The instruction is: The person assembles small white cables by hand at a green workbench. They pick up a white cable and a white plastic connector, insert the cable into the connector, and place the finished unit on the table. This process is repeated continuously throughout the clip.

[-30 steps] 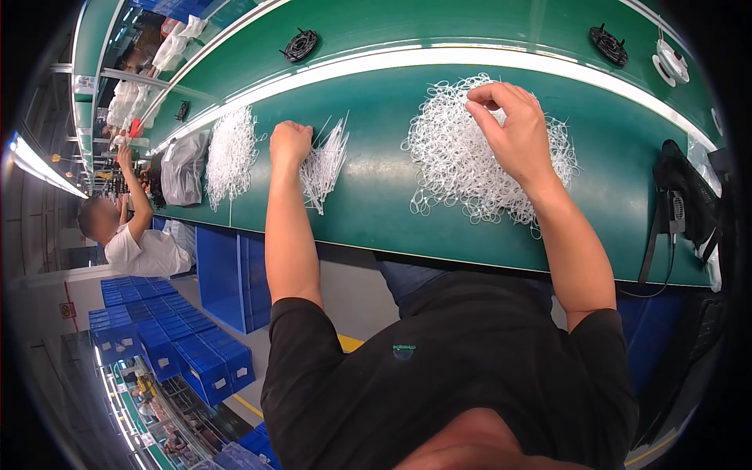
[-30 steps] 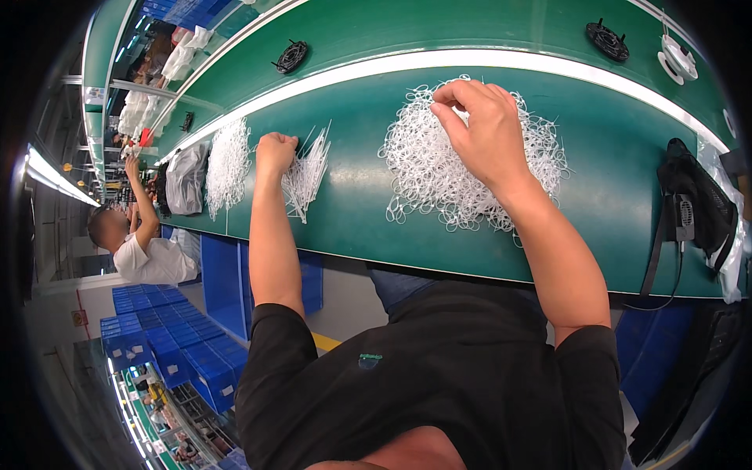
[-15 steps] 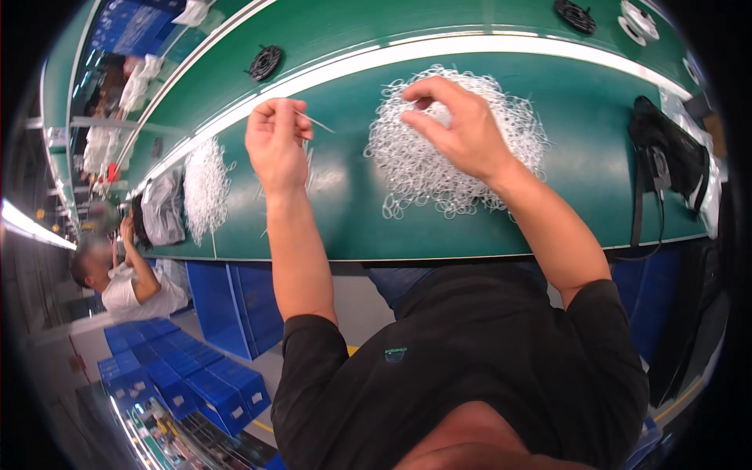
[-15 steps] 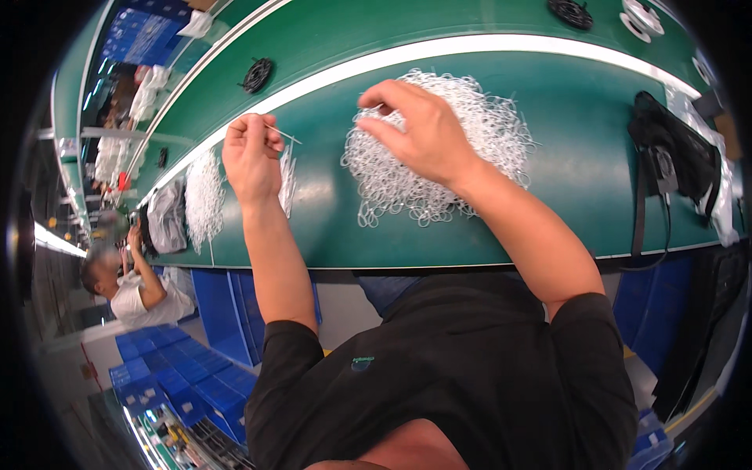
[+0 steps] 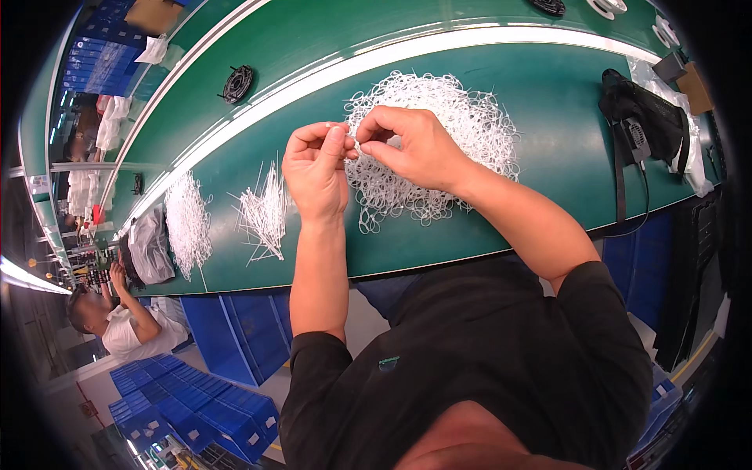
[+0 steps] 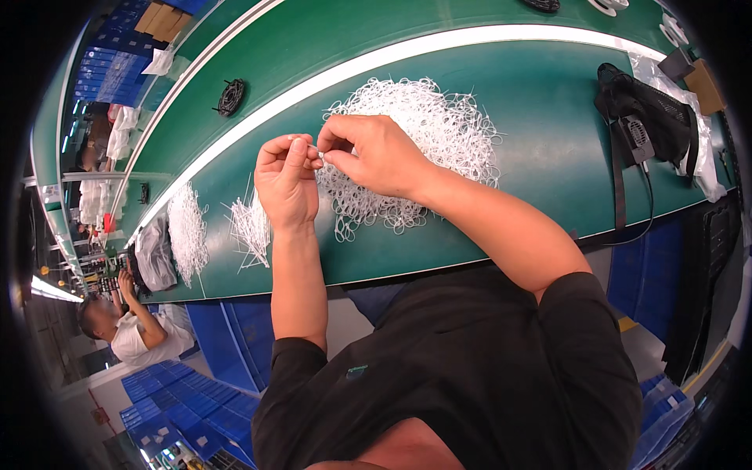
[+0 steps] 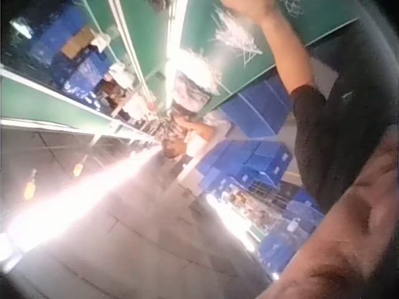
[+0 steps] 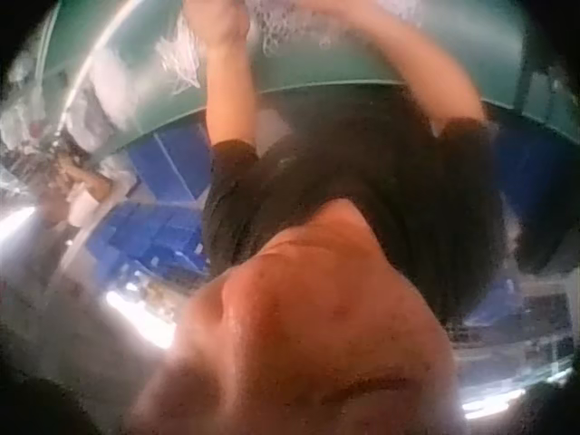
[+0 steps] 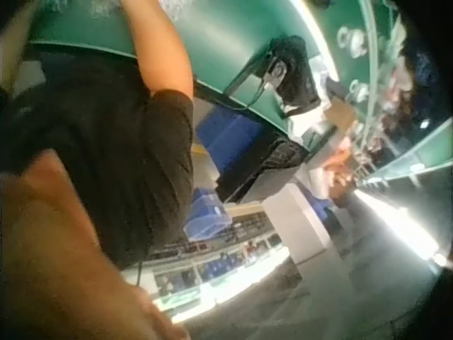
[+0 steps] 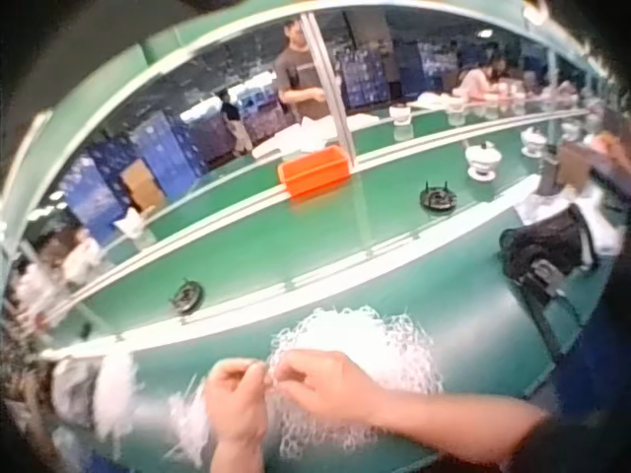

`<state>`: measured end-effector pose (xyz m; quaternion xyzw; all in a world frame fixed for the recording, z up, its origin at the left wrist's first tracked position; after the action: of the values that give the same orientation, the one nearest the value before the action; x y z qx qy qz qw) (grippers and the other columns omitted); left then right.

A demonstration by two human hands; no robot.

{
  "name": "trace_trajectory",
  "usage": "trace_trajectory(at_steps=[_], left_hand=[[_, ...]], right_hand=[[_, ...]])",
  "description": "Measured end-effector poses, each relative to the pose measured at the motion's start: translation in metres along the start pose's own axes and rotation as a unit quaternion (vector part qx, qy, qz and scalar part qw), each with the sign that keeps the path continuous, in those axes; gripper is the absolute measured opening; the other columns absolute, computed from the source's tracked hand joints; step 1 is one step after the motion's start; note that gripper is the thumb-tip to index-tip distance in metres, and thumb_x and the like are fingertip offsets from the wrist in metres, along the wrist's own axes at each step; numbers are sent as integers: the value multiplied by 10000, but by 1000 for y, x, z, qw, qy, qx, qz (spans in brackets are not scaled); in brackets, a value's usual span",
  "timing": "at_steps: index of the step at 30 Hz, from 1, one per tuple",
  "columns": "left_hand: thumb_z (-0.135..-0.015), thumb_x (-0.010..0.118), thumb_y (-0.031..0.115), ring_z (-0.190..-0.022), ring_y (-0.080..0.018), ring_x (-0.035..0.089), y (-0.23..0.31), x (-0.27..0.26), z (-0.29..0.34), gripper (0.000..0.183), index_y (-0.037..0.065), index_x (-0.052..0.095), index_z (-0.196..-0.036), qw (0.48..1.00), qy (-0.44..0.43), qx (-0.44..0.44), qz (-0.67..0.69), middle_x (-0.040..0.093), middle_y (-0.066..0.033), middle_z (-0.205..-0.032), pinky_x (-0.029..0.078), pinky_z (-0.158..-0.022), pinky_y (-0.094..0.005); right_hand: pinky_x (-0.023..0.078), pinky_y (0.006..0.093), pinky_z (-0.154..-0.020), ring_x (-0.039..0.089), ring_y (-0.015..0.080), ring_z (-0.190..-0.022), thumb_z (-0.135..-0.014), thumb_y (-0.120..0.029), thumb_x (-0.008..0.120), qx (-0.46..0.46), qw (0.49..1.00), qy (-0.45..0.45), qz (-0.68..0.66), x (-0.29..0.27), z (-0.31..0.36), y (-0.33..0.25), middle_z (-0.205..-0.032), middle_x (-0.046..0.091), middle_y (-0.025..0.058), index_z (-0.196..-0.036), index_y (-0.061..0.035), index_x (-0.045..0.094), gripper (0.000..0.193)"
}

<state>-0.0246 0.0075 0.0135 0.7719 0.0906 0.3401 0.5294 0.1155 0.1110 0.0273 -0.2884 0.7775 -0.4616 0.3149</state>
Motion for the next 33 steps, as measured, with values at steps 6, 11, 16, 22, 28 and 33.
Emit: trace_trajectory(at_steps=[6,11,16,22,28,33], left_hand=[[-915,685,-18,-755,-160,690,-4,11,10,109,-40,633,-1008,983,39,38,-175,692,-114,-880,592,-628,-276],[-924,670,-21,-748,-170,694,-7,19,13,115,-54,636,-1029,988,12,8,-156,695,-122,-878,604,-662,-285],[-927,664,-19,-744,-168,696,-8,16,12,109,-62,634,-1023,991,23,-1,-128,696,-130,-874,610,-671,-286],[-918,668,-30,-744,-160,696,-8,13,9,107,-66,633,-1012,993,50,6,-109,697,-132,-853,618,-659,-283],[-916,672,-29,-744,-151,692,-10,11,10,104,-61,639,-1009,991,35,7,-131,699,-124,-858,613,-658,-279],[-914,670,-29,-732,-116,668,-8,13,13,85,-42,668,-998,983,18,14,-184,696,-80,-849,576,-648,-248]], right_hand=[[535,321,-684,664,182,-737,-870,-45,647,-63,990,126,29,4,0,4,-822,679,100,-1040,-3,605,180],[530,307,-666,659,175,-709,-874,-70,681,-20,985,159,-57,1,-1,-1,-781,677,84,-1089,1,594,242],[534,322,-628,677,223,-688,-862,-82,685,-64,987,140,42,2,1,2,-779,690,85,-921,-35,681,76],[498,285,-589,631,153,-662,-853,-39,704,-80,987,122,69,5,3,3,-820,703,74,-916,-35,724,66],[514,307,-604,652,190,-678,-853,-55,691,-67,989,113,70,3,3,2,-807,702,83,-900,-37,716,56],[542,348,-624,690,260,-702,-844,-73,682,-59,989,123,63,5,0,-1,-787,698,108,-875,-35,689,49]])
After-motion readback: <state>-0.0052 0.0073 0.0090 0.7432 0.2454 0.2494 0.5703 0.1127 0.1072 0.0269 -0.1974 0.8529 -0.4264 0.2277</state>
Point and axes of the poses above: each hand's wrist, its own z-axis away from the middle knuckle, its own x-axis out of the palm, y = z × x, the point moved 2 cm from there along -z, towards the middle knuckle
